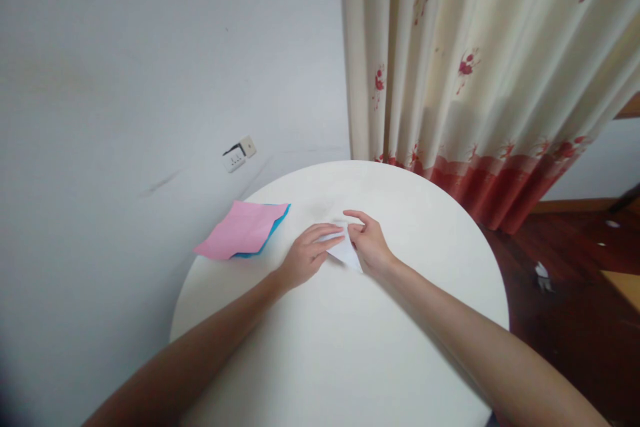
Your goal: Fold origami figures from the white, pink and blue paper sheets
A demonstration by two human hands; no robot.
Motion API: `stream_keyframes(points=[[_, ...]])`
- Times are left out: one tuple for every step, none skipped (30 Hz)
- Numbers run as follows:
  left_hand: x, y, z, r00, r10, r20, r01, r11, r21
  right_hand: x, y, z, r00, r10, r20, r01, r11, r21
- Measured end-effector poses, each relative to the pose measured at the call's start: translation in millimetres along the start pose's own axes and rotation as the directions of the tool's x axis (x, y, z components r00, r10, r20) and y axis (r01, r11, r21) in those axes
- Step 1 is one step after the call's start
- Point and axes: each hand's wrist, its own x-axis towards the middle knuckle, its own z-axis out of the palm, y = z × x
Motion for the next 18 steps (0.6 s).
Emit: stream_keyframes(points=[[0.8,0.8,-1.9,1.000,0.024,0.015,-0.024,0.999,0.033,0.2,-0.5,-0.3,1.000,-0.008,-0.003,0.008,1.000,0.018],[1.7,1.9,-4.3,0.999,0.040,0.031,-0.041,0.997,0.060,0.6,-1.0,-0.6,1.000,-0.013,-0.005,0.014,0.999,0.038],[2.5,3.2,-6.9,0.998,0.045,0.051,-0.049,0.996,0.080,1.2,-1.3,-1.1,1.000,-0.017,-0.010,0.018,0.998,0.062],[3.3,4.7,-9.4,0.997,0.045,0.070,-0.052,0.994,0.092,1.9,-1.3,-1.6,1.000,-0.019,-0.015,0.020,0.996,0.083],[3.7,6.1,-11.5,0.995,0.042,0.088,-0.050,0.994,0.093,2.8,-0.9,-2.1,1.000,-0.022,-0.017,0.024,0.995,0.096],[3.9,7.5,-13.0,0.994,0.040,0.107,-0.049,0.995,0.083,3.7,0.0,-2.6,0.999,-0.030,-0.019,0.032,0.995,0.093],[3.7,8.6,-13.6,0.992,0.040,0.120,-0.047,0.997,0.062,4.6,1.2,-3.2,0.999,-0.044,-0.027,0.046,0.996,0.072],[3.2,9.3,-13.1,0.992,0.036,0.120,-0.040,0.999,0.031,5.6,2.6,-3.8,0.997,-0.063,-0.042,0.065,0.997,0.041],[2.7,9.7,-11.5,0.996,0.021,0.090,-0.021,1.000,-0.003,6.5,3.9,-4.4,0.994,-0.085,-0.063,0.085,0.996,0.006],[2.1,9.5,-9.0,1.000,-0.022,0.015,0.023,0.999,-0.040,7.4,4.9,-5.0,0.990,-0.107,-0.090,0.105,0.994,-0.024],[1.8,8.8,-5.7,0.989,-0.105,-0.107,0.096,0.992,-0.087,8.1,5.5,-5.6,0.985,-0.126,-0.118,0.122,0.992,-0.041],[1.8,7.6,-2.1,0.941,-0.224,-0.253,0.189,0.969,-0.156,8.7,5.6,-6.2,0.980,-0.139,-0.141,0.134,0.990,-0.044],[2.1,6.1,1.6,0.851,-0.364,-0.378,0.281,0.924,-0.258,9.1,5.2,-6.6,0.977,-0.148,-0.154,0.144,0.989,-0.036],[2.8,4.5,5.0,0.750,-0.501,-0.432,0.349,0.855,-0.385,9.4,4.6,-6.9,0.975,-0.154,-0.161,0.153,0.988,-0.023],[3.7,3.0,7.8,0.689,-0.610,-0.392,0.385,0.766,-0.515,9.5,3.8,-7.0,0.974,-0.160,-0.162,0.160,0.987,-0.009],[4.9,1.8,9.9,0.667,-0.681,-0.302,0.402,0.670,-0.625,9.5,3.3,-7.1,0.974,-0.162,-0.162,0.165,0.986,0.005],[6.0,1.2,11.2,0.680,-0.708,-0.191,0.407,0.582,-0.705,9.4,3.1,-7.1,0.974,-0.161,-0.158,0.165,0.986,0.015],[7.1,1.2,11.7,0.706,-0.702,-0.098,0.405,0.513,-0.757,9.2,3.3,-7.0,0.976,-0.158,-0.153,0.162,0.987,0.019]])
